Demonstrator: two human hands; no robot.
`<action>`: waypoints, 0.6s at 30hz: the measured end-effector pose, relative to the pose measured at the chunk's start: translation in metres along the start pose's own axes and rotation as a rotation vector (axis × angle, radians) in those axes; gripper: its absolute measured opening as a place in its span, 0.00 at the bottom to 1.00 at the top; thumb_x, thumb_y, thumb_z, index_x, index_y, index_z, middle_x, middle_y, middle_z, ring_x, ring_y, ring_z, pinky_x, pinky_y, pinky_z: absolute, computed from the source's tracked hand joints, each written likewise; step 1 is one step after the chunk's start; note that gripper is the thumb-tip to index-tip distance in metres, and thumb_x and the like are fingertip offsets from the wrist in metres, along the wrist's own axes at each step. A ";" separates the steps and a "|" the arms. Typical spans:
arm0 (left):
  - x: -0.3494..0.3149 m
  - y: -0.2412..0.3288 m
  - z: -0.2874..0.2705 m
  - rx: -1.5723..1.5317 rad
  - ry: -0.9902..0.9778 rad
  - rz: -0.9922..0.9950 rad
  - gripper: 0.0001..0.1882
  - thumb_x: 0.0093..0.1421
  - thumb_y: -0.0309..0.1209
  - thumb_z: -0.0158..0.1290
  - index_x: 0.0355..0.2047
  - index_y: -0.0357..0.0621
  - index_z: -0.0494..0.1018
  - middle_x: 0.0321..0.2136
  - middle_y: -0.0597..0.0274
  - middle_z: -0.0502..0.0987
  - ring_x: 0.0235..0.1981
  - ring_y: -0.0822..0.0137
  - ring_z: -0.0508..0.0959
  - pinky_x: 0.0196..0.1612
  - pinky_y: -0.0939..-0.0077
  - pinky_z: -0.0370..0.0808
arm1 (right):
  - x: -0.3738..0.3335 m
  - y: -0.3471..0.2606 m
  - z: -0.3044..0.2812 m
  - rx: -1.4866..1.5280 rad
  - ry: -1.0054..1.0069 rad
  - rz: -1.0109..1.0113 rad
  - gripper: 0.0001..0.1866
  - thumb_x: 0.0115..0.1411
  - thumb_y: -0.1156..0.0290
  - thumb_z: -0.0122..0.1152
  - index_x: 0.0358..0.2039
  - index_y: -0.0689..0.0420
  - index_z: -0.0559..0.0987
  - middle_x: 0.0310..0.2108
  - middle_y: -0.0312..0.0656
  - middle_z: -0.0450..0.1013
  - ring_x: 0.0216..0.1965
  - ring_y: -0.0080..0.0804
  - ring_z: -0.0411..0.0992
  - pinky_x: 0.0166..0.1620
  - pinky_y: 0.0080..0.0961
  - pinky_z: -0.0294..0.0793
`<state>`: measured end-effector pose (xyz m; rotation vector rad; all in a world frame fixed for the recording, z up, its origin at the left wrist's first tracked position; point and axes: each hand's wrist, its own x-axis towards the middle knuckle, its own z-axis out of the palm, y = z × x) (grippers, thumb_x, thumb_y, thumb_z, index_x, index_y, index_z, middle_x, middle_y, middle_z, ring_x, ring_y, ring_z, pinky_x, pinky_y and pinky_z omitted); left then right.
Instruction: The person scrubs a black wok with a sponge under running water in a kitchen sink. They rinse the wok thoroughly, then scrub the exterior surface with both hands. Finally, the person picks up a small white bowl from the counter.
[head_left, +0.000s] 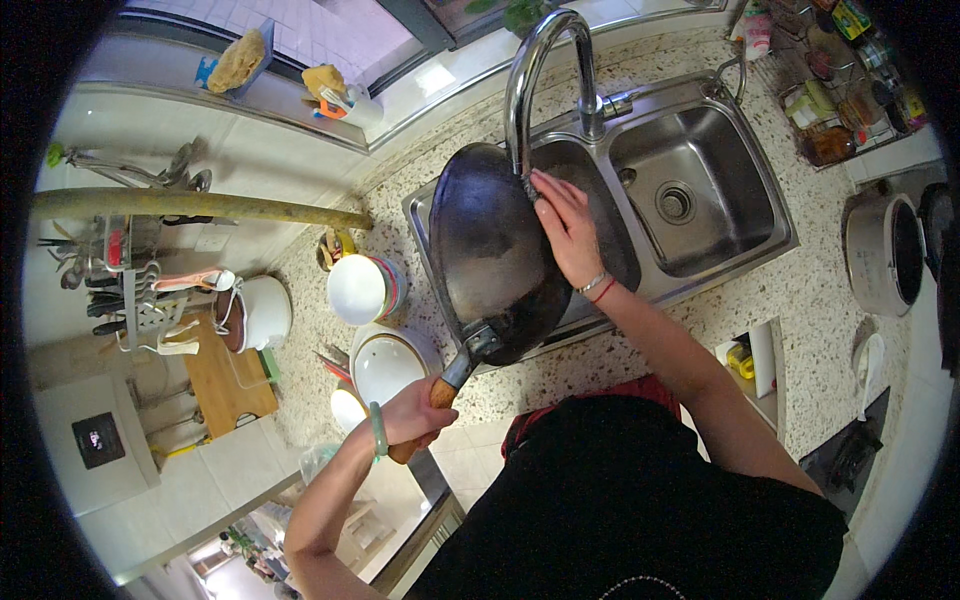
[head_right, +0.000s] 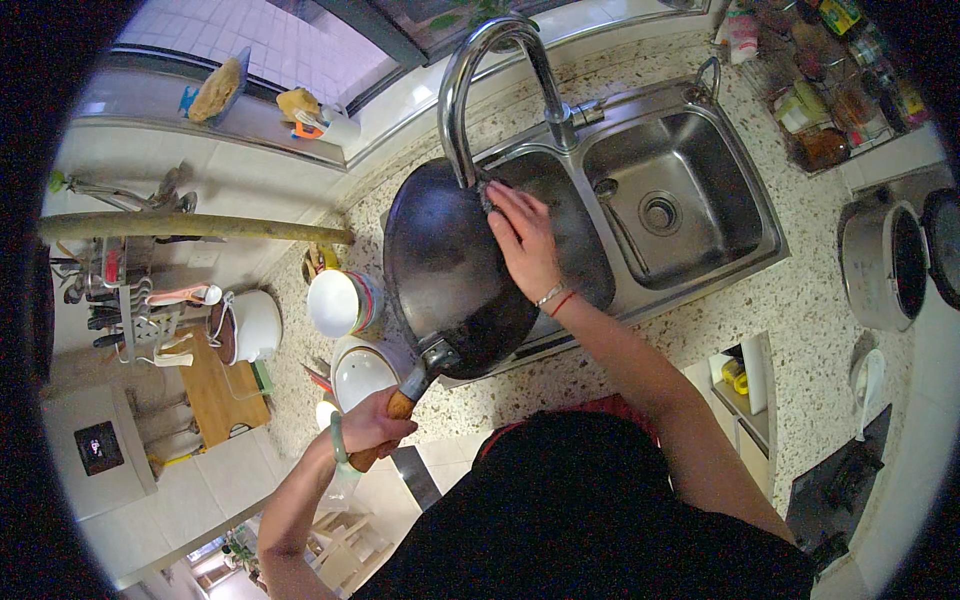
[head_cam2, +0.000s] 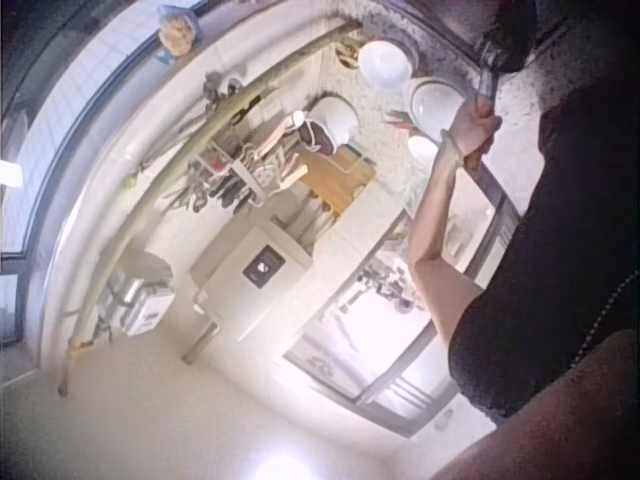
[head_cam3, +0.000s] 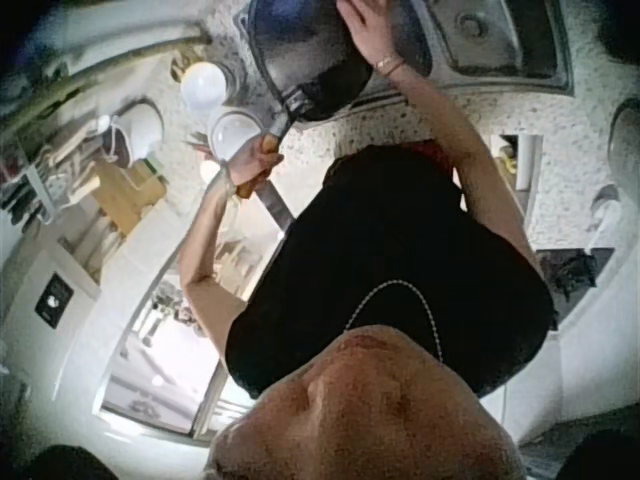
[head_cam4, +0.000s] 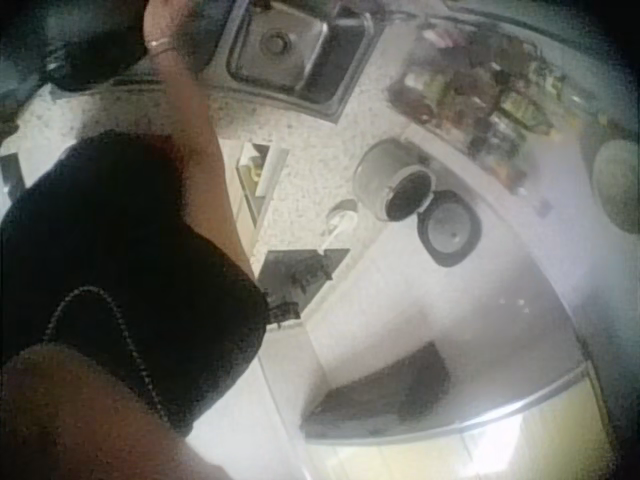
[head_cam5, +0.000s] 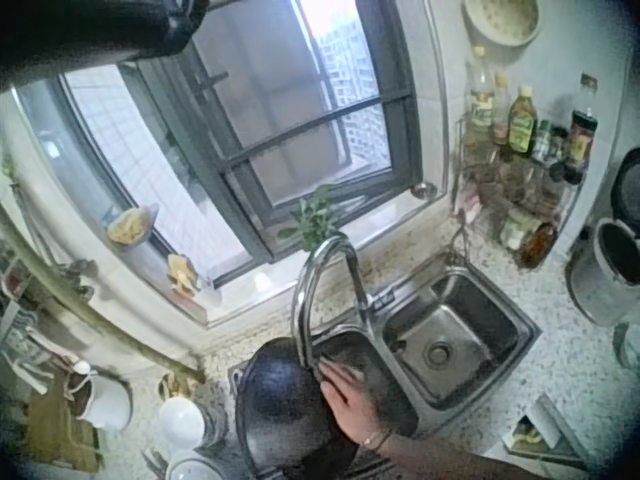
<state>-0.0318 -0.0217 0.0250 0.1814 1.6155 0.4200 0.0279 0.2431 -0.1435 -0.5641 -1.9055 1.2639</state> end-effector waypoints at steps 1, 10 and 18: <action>0.005 0.001 -0.003 0.025 -0.006 -0.002 0.13 0.54 0.25 0.54 0.34 0.40 0.60 0.13 0.67 0.64 0.08 0.75 0.65 0.10 0.79 0.61 | -0.001 -0.009 -0.003 -0.009 -0.021 -0.024 0.18 0.60 0.69 0.53 0.50 0.56 0.74 0.54 0.38 0.68 0.54 0.40 0.62 0.58 0.33 0.58; 0.052 -0.003 -0.031 0.189 -0.047 -0.052 0.14 0.50 0.25 0.52 0.34 0.43 0.59 0.13 0.66 0.64 0.10 0.72 0.67 0.13 0.76 0.65 | -0.045 -0.050 0.010 -0.323 -0.460 -0.541 0.23 0.54 0.61 0.58 0.52 0.45 0.72 0.58 0.27 0.63 0.58 0.27 0.59 0.53 0.35 0.57; 0.086 0.014 -0.046 0.203 -0.154 -0.081 0.13 0.49 0.23 0.51 0.31 0.43 0.57 0.13 0.64 0.64 0.11 0.71 0.68 0.13 0.74 0.66 | 0.015 0.003 0.034 -0.285 -0.467 -0.461 0.06 0.56 0.64 0.54 0.29 0.50 0.77 0.44 0.34 0.72 0.58 0.34 0.61 0.60 0.44 0.52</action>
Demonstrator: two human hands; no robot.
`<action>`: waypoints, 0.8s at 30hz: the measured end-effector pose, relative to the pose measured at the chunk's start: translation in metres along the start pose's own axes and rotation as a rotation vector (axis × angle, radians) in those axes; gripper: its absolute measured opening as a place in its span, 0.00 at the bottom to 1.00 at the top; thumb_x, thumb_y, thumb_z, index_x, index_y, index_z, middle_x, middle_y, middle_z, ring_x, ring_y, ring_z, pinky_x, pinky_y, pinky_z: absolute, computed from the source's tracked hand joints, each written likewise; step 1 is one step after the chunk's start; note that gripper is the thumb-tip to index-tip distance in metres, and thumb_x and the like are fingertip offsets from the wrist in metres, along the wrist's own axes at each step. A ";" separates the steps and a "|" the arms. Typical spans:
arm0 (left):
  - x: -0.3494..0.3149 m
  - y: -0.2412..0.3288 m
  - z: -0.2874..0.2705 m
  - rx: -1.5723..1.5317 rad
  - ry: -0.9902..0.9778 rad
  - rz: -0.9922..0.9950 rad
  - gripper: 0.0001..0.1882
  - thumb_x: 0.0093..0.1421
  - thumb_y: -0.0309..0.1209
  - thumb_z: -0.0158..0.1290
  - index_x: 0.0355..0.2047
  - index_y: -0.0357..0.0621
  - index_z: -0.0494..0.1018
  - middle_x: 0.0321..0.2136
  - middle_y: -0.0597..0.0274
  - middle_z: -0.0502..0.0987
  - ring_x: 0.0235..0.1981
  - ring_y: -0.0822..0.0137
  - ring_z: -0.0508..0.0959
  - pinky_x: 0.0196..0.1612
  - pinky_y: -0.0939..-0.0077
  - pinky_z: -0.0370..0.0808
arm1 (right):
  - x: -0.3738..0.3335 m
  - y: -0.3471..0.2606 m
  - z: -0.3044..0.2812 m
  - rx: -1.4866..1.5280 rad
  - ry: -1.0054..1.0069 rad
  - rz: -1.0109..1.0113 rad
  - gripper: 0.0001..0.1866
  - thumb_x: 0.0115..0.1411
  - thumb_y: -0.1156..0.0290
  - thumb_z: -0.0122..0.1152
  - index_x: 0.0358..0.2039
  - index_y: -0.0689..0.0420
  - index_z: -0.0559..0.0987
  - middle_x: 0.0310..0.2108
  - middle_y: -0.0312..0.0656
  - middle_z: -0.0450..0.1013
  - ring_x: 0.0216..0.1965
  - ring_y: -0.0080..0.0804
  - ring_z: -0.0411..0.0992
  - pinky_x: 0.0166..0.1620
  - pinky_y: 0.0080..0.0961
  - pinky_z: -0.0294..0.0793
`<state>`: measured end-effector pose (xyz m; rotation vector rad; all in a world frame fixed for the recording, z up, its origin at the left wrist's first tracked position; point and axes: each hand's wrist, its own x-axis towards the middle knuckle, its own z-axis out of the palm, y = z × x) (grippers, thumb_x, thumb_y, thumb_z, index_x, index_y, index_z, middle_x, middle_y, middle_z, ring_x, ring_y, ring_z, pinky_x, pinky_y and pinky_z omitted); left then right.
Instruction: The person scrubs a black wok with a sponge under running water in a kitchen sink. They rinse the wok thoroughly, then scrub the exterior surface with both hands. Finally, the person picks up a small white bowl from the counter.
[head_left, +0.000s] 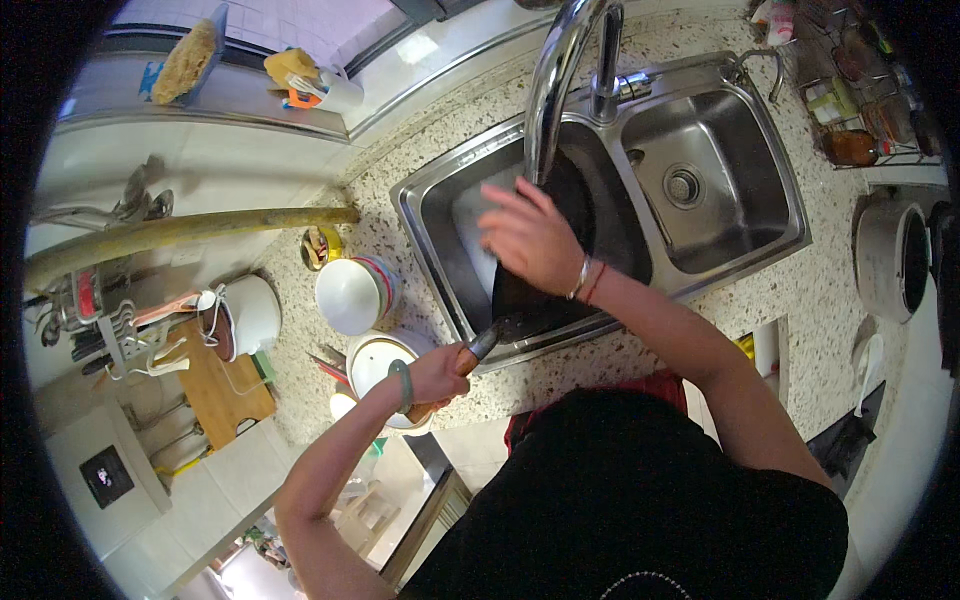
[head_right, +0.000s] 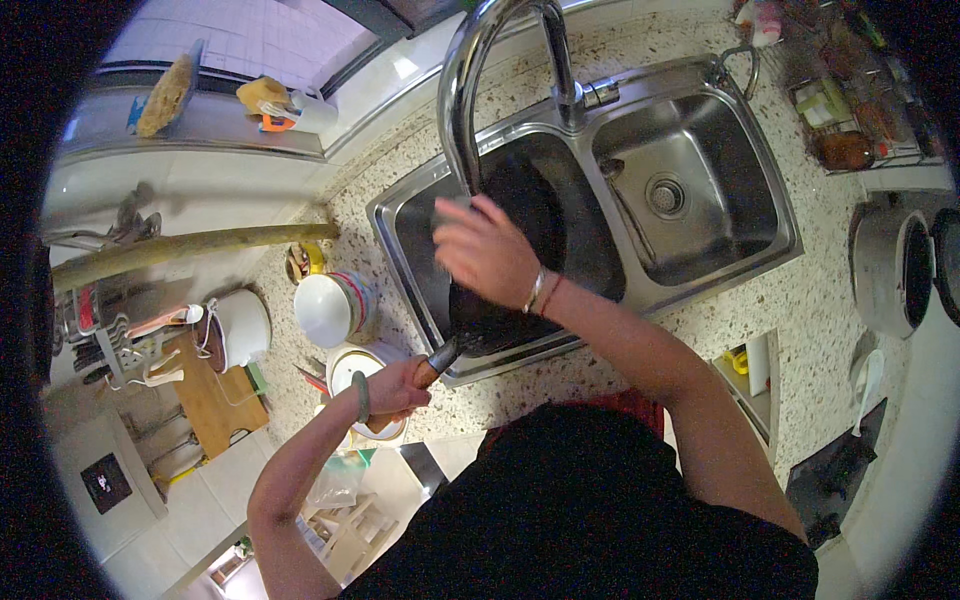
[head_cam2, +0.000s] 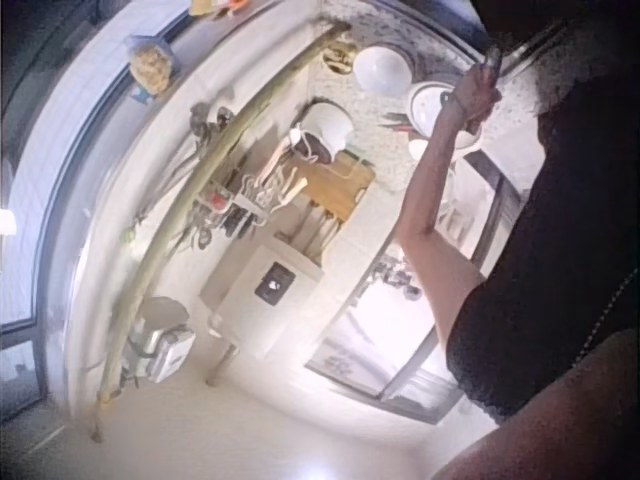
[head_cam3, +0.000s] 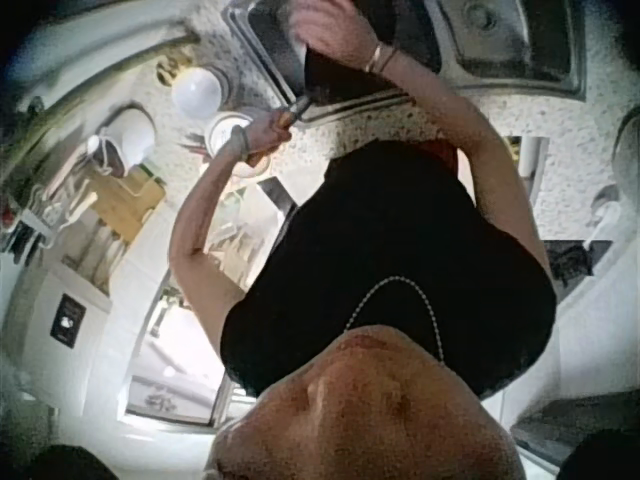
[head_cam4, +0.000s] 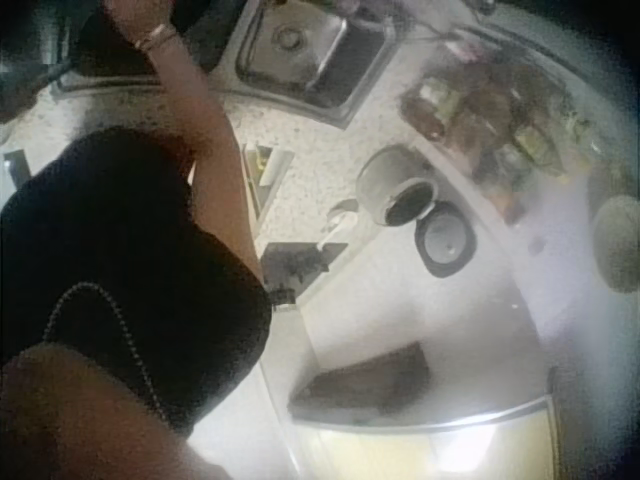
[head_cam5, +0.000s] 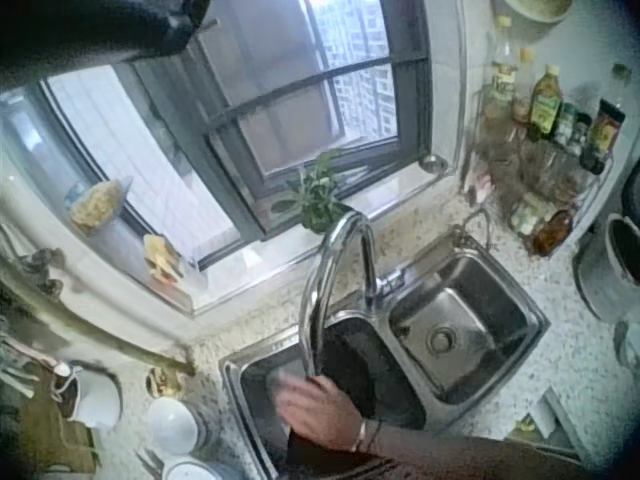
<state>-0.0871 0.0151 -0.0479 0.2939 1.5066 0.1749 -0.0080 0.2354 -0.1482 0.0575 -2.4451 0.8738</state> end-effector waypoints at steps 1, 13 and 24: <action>0.008 -0.013 -0.001 -0.083 -0.039 0.034 0.14 0.49 0.22 0.51 0.31 0.43 0.58 0.13 0.64 0.64 0.10 0.71 0.67 0.12 0.74 0.65 | 0.009 0.014 0.005 0.071 0.069 0.067 0.07 0.56 0.64 0.53 0.29 0.51 0.77 0.42 0.34 0.73 0.56 0.36 0.63 0.60 0.43 0.52; 0.024 -0.029 0.011 -0.220 0.003 0.067 0.13 0.49 0.21 0.50 0.32 0.42 0.57 0.13 0.65 0.63 0.09 0.71 0.66 0.11 0.74 0.63 | -0.029 -0.051 0.026 -0.089 -0.132 -0.004 0.21 0.57 0.68 0.51 0.52 0.54 0.71 0.60 0.36 0.60 0.63 0.34 0.54 0.64 0.40 0.48; 0.039 -0.042 0.019 -0.159 0.028 0.084 0.13 0.48 0.22 0.50 0.33 0.43 0.58 0.13 0.65 0.63 0.08 0.70 0.66 0.11 0.74 0.64 | 0.017 0.018 0.030 0.269 0.177 0.609 0.17 0.58 0.68 0.50 0.47 0.58 0.72 0.48 0.51 0.68 0.53 0.47 0.64 0.57 0.39 0.60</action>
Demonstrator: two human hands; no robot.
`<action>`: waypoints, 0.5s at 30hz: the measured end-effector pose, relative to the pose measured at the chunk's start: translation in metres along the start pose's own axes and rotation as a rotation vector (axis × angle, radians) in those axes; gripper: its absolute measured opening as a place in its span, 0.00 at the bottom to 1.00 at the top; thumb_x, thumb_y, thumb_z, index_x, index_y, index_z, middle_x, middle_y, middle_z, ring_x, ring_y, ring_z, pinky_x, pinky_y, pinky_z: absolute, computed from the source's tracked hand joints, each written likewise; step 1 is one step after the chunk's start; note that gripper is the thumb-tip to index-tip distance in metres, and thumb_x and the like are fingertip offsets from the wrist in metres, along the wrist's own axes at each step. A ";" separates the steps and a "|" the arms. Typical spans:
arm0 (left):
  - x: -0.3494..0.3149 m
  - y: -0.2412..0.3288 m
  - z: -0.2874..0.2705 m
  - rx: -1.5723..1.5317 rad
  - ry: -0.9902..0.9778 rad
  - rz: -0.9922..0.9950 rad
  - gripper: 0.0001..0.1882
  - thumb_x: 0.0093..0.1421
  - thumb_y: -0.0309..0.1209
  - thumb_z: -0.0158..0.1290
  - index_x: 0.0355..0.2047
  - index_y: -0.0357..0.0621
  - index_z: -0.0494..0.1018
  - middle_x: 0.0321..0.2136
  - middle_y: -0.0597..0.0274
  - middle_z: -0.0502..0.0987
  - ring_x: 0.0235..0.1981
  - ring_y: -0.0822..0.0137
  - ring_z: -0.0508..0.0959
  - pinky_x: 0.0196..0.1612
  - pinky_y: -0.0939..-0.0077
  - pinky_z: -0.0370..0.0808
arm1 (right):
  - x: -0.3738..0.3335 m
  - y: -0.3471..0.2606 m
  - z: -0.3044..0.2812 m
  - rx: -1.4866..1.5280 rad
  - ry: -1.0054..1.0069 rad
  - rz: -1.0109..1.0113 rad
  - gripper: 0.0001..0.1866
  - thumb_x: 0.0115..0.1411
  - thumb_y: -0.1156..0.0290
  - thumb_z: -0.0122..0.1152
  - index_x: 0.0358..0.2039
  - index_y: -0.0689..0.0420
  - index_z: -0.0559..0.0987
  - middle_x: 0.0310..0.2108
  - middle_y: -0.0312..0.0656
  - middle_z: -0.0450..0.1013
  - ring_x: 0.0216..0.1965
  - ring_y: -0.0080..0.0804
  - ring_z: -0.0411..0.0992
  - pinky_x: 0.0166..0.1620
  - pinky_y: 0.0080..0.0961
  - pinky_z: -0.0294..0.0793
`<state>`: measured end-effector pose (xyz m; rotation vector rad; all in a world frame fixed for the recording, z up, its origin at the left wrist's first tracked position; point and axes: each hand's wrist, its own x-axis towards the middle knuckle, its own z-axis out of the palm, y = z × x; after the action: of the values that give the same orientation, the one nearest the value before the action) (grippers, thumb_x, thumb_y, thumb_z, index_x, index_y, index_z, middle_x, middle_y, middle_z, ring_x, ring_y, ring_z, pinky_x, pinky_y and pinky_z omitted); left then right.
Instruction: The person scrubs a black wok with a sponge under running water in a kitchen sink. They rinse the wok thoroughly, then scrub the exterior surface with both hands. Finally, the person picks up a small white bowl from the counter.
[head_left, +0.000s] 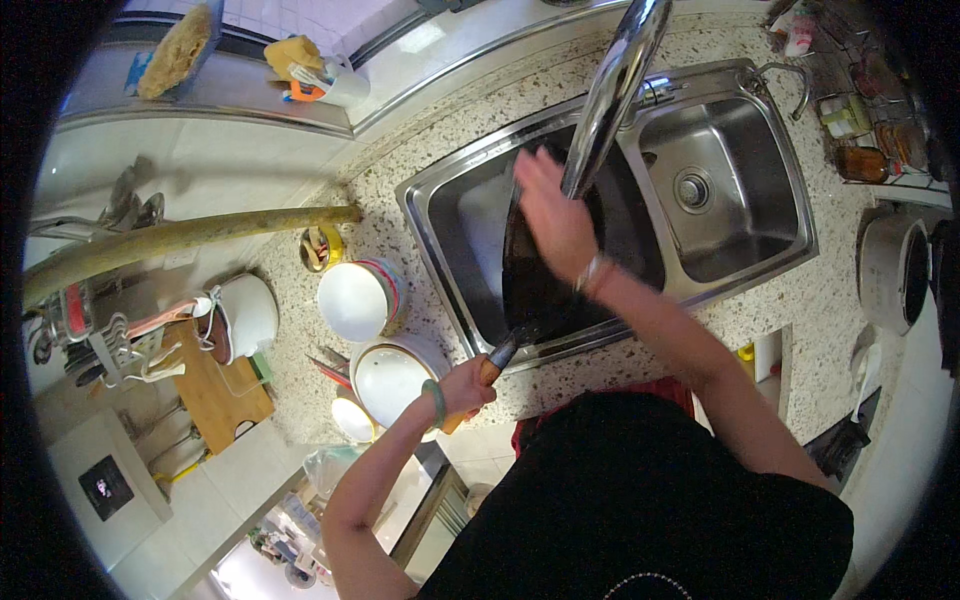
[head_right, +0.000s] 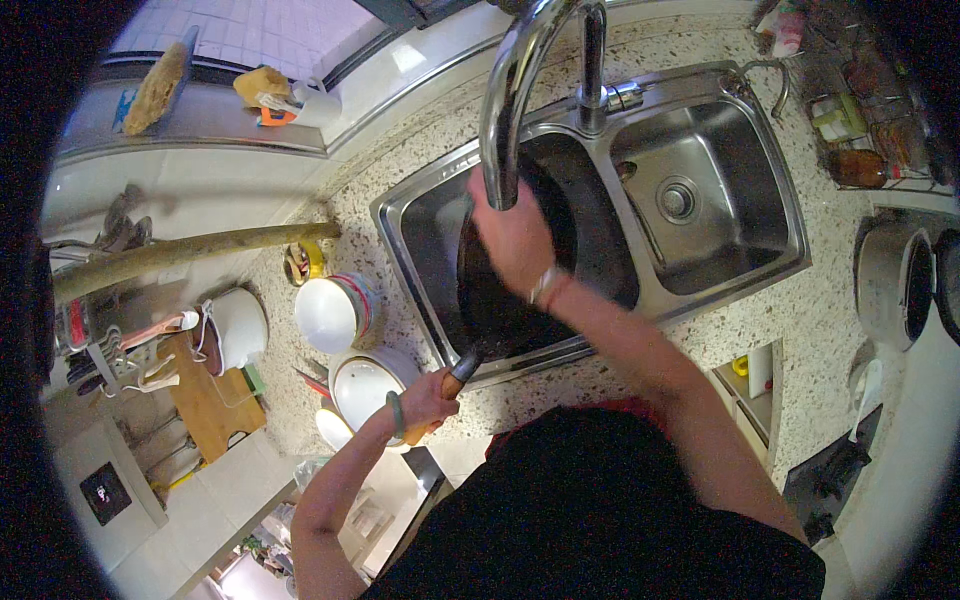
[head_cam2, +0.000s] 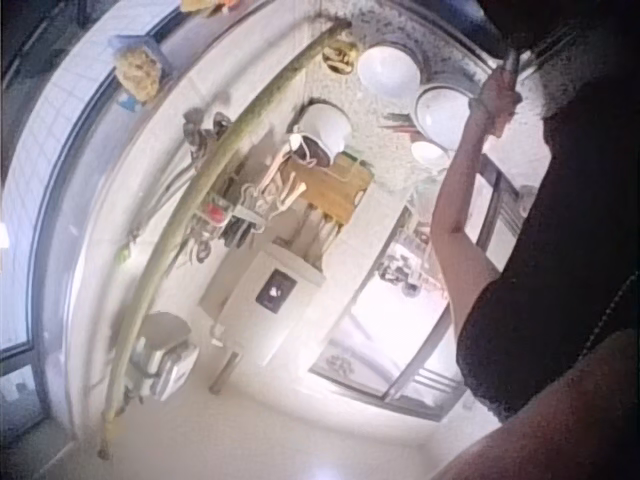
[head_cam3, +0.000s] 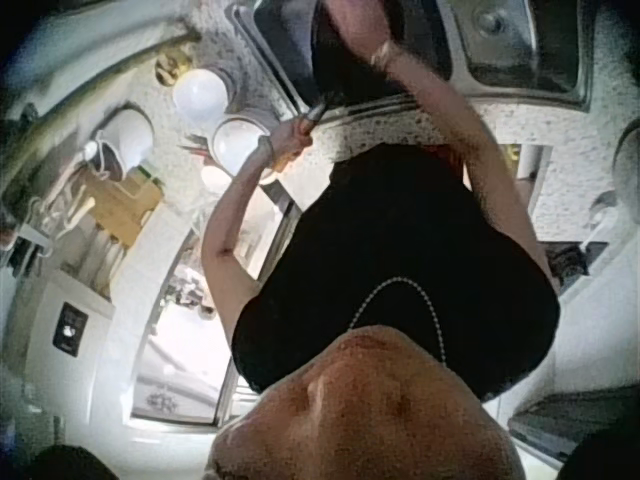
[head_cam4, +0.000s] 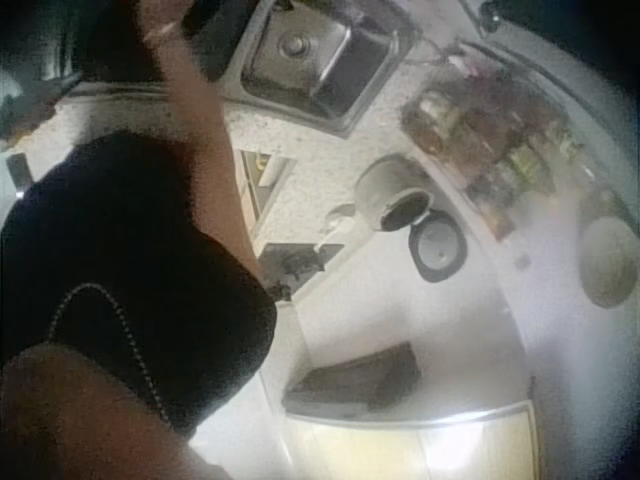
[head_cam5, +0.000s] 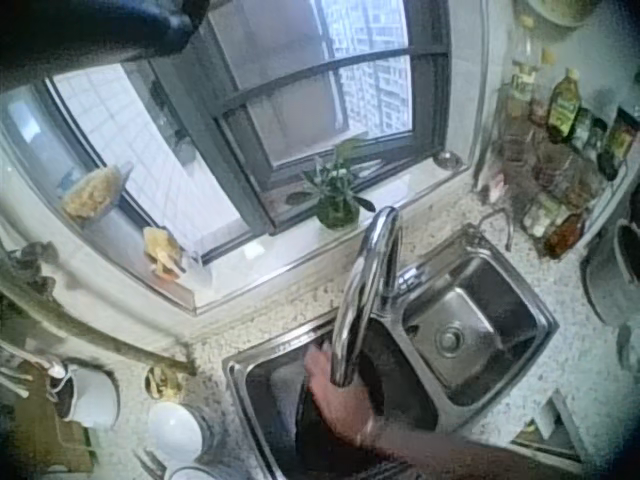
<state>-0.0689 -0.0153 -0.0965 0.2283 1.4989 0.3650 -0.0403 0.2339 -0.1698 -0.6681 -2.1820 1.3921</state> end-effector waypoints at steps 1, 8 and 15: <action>0.003 -0.006 0.002 -0.003 0.025 -0.029 0.14 0.49 0.22 0.50 0.34 0.43 0.59 0.14 0.64 0.63 0.09 0.70 0.67 0.11 0.73 0.64 | -0.026 -0.025 -0.001 -0.072 0.003 -0.089 0.17 0.56 0.67 0.52 0.46 0.58 0.72 0.46 0.52 0.69 0.50 0.47 0.67 0.56 0.40 0.61; 0.014 -0.020 0.013 0.011 0.124 -0.034 0.15 0.49 0.24 0.51 0.38 0.42 0.61 0.15 0.63 0.66 0.10 0.70 0.68 0.12 0.73 0.66 | -0.002 -0.010 -0.001 -0.221 -0.092 -0.100 0.20 0.63 0.68 0.46 0.54 0.62 0.68 0.56 0.49 0.64 0.61 0.48 0.56 0.63 0.38 0.52; 0.016 -0.012 0.009 0.073 0.091 -0.063 0.23 0.49 0.23 0.52 0.47 0.41 0.61 0.16 0.64 0.66 0.09 0.71 0.67 0.11 0.75 0.64 | 0.017 0.047 0.010 -0.089 0.077 -0.007 0.20 0.64 0.68 0.45 0.53 0.64 0.68 0.60 0.49 0.60 0.63 0.46 0.53 0.64 0.36 0.50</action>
<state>-0.0578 -0.0200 -0.1153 0.2242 1.6071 0.2730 -0.0525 0.2554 -0.2149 -0.7326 -2.1942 1.2507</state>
